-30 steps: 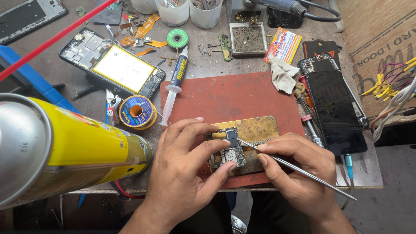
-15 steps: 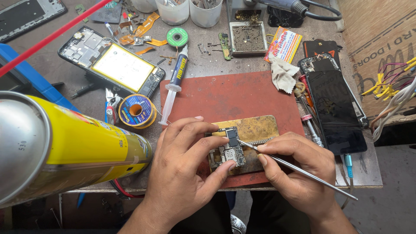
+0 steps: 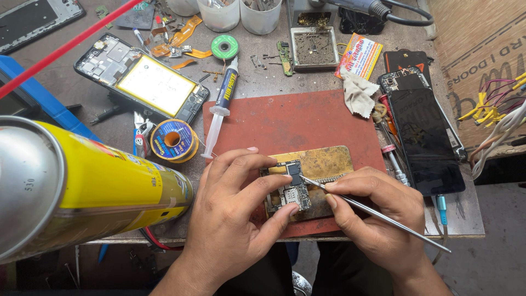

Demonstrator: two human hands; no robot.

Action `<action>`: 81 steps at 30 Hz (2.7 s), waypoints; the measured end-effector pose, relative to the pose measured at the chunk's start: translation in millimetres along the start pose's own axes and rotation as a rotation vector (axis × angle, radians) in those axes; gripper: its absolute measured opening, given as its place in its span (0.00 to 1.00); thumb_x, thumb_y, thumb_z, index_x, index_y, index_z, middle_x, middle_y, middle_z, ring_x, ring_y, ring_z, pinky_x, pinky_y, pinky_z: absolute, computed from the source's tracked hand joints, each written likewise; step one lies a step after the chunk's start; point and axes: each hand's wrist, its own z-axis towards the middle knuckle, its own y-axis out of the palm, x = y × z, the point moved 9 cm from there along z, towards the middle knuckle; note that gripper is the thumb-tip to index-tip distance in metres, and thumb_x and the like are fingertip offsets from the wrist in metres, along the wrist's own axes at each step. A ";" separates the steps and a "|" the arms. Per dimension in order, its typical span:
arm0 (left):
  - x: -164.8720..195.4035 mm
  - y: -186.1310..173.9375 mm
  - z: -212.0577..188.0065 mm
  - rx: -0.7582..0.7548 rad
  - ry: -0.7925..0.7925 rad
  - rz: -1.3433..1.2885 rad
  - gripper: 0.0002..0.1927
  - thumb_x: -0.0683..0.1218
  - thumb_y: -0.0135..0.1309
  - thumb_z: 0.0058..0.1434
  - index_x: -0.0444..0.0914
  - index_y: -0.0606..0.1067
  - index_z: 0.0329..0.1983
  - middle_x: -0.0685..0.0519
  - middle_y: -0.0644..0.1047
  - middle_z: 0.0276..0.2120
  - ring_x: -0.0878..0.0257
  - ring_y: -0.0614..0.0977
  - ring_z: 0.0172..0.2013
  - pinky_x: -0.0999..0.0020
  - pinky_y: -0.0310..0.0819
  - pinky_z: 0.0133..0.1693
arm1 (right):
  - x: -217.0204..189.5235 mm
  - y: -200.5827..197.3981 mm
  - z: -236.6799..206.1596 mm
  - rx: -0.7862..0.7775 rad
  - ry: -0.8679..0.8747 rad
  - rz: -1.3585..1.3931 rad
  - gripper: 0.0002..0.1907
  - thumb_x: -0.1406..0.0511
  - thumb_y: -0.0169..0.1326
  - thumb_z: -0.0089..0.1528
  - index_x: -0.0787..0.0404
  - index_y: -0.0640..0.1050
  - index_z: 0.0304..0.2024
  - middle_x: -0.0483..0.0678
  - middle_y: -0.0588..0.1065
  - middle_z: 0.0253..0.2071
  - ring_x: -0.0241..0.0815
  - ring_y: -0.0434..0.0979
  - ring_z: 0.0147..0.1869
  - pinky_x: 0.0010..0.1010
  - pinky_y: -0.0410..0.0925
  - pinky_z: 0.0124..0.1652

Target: The person cleans a disassembled phone motherboard with a cloth, then uses tweezers to work on small components on the board while holding it steady on a metal plate. They then pick up a syringe of flux paste and apply it to the board.

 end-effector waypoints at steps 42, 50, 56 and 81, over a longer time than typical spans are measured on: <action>1.2 0.8 -0.1 -0.010 0.008 0.019 0.15 0.50 0.67 0.53 0.44 0.83 0.44 0.51 0.78 0.50 0.49 0.75 0.57 0.50 0.67 0.57 | -3.3 -0.7 0.2 0.009 -0.019 -0.022 0.08 0.72 0.63 0.57 0.65 0.81 0.40 0.50 0.81 0.36 0.36 0.83 0.37 0.23 0.74 0.37; 0.7 0.7 0.1 -0.014 0.000 -0.005 0.15 0.50 0.67 0.53 0.43 0.83 0.44 0.50 0.77 0.50 0.50 0.75 0.56 0.51 0.68 0.56 | -2.9 -0.8 0.1 0.010 -0.015 -0.017 0.08 0.72 0.63 0.57 0.65 0.81 0.40 0.50 0.81 0.36 0.37 0.84 0.37 0.23 0.74 0.37; 0.2 -0.1 0.5 -0.010 -0.005 -0.016 0.18 0.50 0.67 0.53 0.42 0.82 0.46 0.51 0.77 0.50 0.50 0.75 0.56 0.53 0.68 0.57 | -2.5 -0.6 -0.4 0.009 -0.018 -0.014 0.08 0.72 0.63 0.57 0.65 0.81 0.40 0.51 0.81 0.36 0.37 0.84 0.38 0.24 0.74 0.37; 0.1 -0.3 -1.0 0.005 0.009 -0.004 0.17 0.50 0.67 0.53 0.40 0.80 0.44 0.50 0.77 0.50 0.50 0.75 0.57 0.52 0.68 0.57 | 1.4 -3.1 -2.4 0.017 -0.038 0.010 0.09 0.73 0.62 0.58 0.66 0.80 0.41 0.51 0.81 0.37 0.36 0.83 0.38 0.23 0.73 0.38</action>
